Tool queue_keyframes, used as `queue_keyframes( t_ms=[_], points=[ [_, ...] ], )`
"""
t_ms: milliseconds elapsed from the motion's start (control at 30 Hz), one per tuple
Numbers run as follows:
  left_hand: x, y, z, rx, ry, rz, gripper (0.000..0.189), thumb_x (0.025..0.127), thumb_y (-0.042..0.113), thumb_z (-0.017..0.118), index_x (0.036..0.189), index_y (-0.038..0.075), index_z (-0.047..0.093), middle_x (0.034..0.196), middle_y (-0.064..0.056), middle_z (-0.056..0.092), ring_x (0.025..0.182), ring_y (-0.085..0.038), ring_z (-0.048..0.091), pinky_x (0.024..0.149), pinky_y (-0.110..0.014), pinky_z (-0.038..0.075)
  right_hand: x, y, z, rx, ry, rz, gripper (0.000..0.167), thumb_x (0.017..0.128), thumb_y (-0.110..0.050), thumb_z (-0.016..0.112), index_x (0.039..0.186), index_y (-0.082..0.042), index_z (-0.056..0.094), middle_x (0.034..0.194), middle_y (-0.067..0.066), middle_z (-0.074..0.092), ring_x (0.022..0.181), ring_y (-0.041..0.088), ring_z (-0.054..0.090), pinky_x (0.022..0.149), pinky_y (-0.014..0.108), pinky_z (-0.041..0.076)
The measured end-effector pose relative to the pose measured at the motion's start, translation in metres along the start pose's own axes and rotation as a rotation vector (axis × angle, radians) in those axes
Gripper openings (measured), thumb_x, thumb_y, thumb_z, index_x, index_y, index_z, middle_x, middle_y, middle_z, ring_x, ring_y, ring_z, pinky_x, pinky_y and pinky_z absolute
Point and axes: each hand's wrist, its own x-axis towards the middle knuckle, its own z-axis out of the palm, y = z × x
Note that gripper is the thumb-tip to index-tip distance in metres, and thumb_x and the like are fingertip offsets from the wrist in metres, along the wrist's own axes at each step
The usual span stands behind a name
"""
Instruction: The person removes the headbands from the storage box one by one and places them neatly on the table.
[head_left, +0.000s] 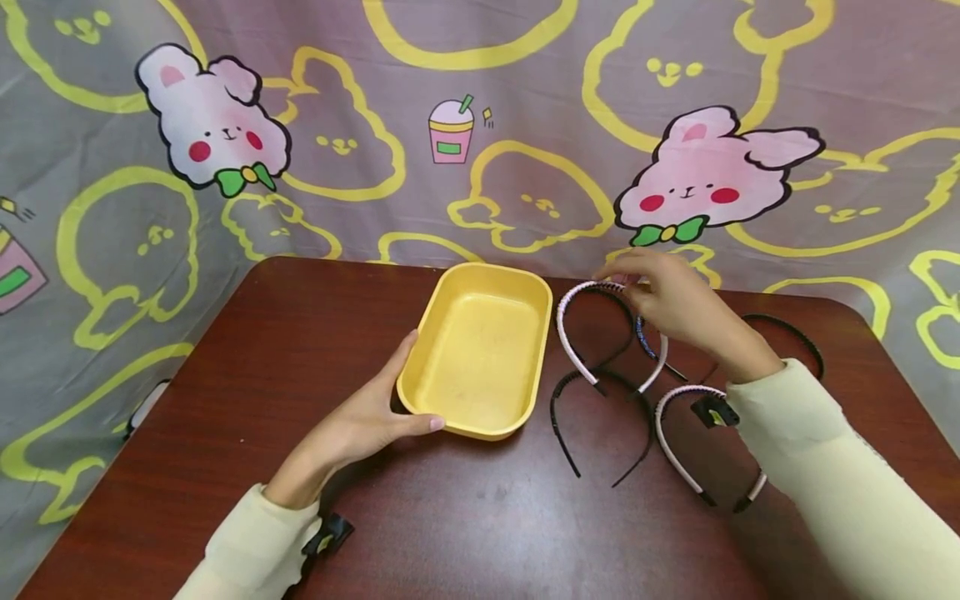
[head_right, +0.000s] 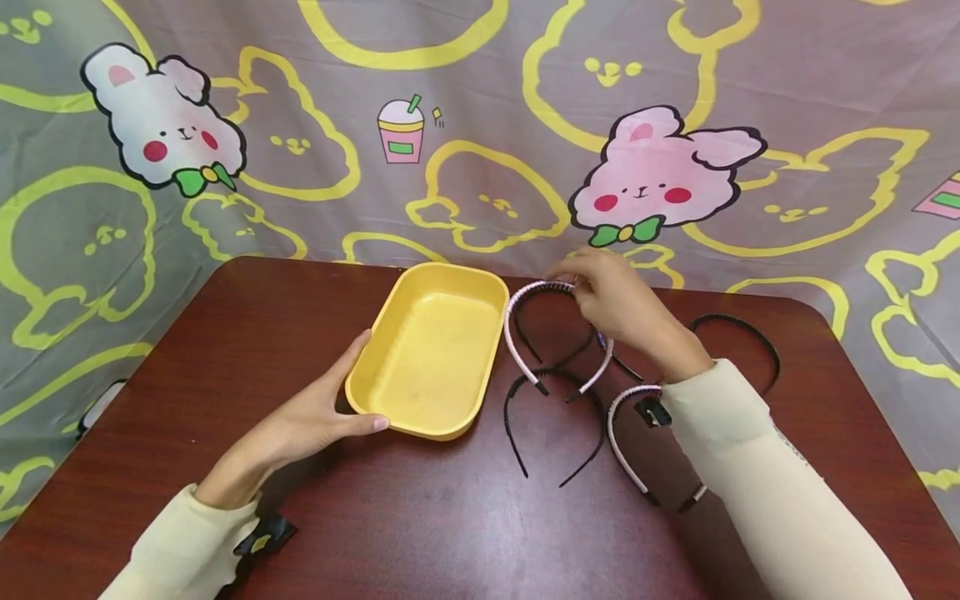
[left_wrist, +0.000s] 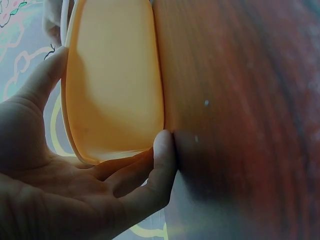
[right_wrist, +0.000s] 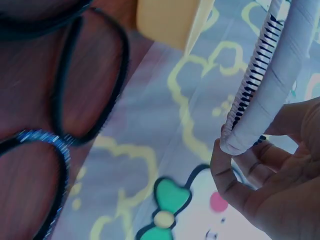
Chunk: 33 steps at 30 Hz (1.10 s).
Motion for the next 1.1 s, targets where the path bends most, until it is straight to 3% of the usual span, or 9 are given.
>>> queue_keyframes(
  t_ms=[200,467,667,900,1100],
  points=[
    [0.0,0.0,0.0,-0.005,0.005,-0.001,0.124,0.084,0.031,0.09,0.17,0.029,0.0,0.177,-0.005,0.011,0.162,-0.03,0.016,0.13,-0.059,0.014,-0.03,0.024,-0.012,-0.035,-0.001,0.086,0.045,0.089,0.014,0.052,0.116,-0.01,0.079,0.103,0.011,0.074,0.092,0.019,0.059,0.071,0.024,0.043],
    [0.0,0.001,0.0,-0.003,0.007,0.011,0.124,0.084,0.03,0.09,0.17,0.031,0.0,0.177,-0.006,0.011,0.161,-0.03,0.016,0.13,-0.058,0.014,-0.071,0.058,-0.027,-0.031,-0.005,0.227,0.042,0.092,0.012,0.053,0.117,-0.01,0.077,0.103,0.012,0.07,0.08,0.004,0.051,0.055,0.023,0.039],
    [0.0,0.001,0.0,-0.002,0.005,0.012,0.124,0.084,0.03,0.09,0.17,0.031,0.0,0.177,-0.006,0.011,0.161,-0.03,0.016,0.13,-0.058,0.014,-0.099,0.082,-0.033,-0.069,0.016,0.246,0.038,0.091,0.014,0.057,0.116,-0.008,0.077,0.103,0.013,0.07,0.083,-0.008,0.046,0.058,0.021,0.037],
    [0.001,0.0,0.001,-0.005,0.005,0.012,0.124,0.084,0.03,0.09,0.17,0.029,0.0,0.177,-0.006,0.011,0.161,-0.03,0.016,0.13,-0.058,0.013,-0.132,0.108,-0.039,-0.113,-0.009,0.284,0.041,0.087,0.016,0.057,0.112,-0.01,0.077,0.1,0.011,0.07,0.08,-0.007,0.046,0.056,0.021,0.036],
    [0.001,-0.001,0.001,-0.001,0.007,0.015,0.124,0.084,0.03,0.09,0.17,0.029,0.001,0.177,-0.006,0.011,0.161,-0.031,0.015,0.13,-0.058,0.013,-0.16,0.126,-0.042,-0.108,-0.027,0.312,0.036,0.09,0.013,0.059,0.111,-0.011,0.076,0.089,-0.001,0.064,0.064,0.0,0.045,0.049,0.025,0.036]
  ],
)
